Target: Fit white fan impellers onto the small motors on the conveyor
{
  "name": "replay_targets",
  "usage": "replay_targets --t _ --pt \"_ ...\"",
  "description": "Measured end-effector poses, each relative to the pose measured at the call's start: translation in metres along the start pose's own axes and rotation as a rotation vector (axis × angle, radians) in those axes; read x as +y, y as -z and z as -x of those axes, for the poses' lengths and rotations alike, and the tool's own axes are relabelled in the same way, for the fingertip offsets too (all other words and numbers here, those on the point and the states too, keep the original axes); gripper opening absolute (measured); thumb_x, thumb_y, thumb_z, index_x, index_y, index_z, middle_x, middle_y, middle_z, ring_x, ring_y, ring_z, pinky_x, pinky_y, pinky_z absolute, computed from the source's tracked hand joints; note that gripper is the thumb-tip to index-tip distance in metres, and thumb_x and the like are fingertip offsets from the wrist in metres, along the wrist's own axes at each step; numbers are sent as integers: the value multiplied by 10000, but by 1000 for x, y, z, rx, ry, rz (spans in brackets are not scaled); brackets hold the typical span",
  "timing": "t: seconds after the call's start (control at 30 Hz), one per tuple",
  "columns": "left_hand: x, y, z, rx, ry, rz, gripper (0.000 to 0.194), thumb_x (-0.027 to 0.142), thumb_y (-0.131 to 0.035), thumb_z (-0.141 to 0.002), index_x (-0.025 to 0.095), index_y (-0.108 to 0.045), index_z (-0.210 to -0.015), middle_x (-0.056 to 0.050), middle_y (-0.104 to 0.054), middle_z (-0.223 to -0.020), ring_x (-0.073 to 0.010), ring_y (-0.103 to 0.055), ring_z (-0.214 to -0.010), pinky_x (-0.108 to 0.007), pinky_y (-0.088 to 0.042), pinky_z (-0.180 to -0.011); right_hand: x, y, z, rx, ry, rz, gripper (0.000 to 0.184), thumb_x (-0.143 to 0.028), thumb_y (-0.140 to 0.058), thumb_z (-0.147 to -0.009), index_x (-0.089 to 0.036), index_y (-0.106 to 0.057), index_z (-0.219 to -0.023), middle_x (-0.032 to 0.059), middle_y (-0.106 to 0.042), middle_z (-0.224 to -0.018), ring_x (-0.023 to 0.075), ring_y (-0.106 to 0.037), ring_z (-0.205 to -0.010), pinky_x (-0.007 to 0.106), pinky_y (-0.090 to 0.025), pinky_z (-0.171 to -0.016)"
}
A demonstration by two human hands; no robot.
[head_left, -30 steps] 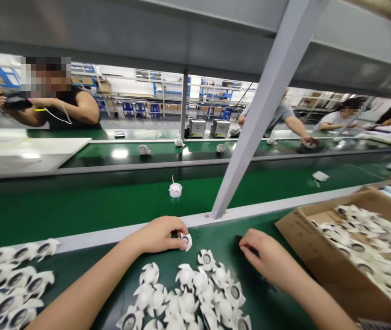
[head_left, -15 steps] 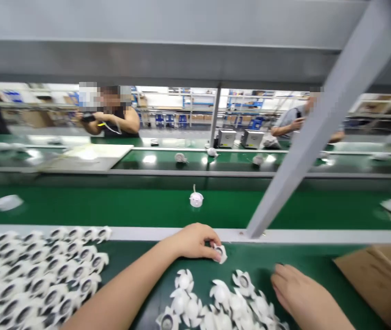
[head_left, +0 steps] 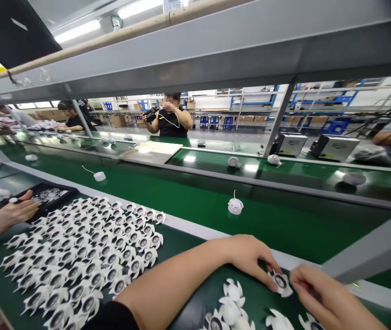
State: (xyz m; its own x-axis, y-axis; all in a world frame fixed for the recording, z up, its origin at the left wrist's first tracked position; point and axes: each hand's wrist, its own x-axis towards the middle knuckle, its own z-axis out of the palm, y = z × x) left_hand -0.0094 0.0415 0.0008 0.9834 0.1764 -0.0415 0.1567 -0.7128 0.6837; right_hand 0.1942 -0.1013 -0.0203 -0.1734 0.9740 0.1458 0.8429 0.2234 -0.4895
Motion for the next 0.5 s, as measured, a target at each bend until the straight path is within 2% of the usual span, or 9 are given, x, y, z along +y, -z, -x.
replay_targets --t 0.07,0.2,0.33,0.5 --pt "-1 -1 -1 1 -28 0 439 518 -756 -765 249 -716 -1110 8 -690 -1030 -157 -626 -933 -238 -445 -727 -15 -3 -11 -111 -38 -49 250 -334 -414 -948 -232 -551 -765 21 -582 -703 170 -566 -619 265 -445 -549" --pt "-5 -2 -4 35 -62 34 396 493 -765 -761 234 -738 -1059 -1 -694 -991 -143 -624 -882 -221 -435 -706 -31 -5 -15 -86 -85 -79 233 -306 -383 -938 -220 -521 -771 23 -554 -717 169 -534 -634 278 -423 -584" --pt "-8 -2 -6 37 -81 69 362 482 -774 -751 225 -749 -1005 6 -691 -929 -127 -614 -809 -217 -426 -667 -31 -4 -15 -25 -98 -68 254 -327 -367 -955 -215 -536 -802 35 -555 -769 176 -536 -674 291 -428 -616" --pt "-6 -1 -5 25 -65 77 365 470 -763 -764 228 -746 -1037 5 -691 -952 -136 -622 -857 -217 -431 -701 -23 -4 -14 -72 -3 20 200 -290 -416 -944 -213 -522 -792 43 -562 -812 185 -552 -716 306 -436 -641"
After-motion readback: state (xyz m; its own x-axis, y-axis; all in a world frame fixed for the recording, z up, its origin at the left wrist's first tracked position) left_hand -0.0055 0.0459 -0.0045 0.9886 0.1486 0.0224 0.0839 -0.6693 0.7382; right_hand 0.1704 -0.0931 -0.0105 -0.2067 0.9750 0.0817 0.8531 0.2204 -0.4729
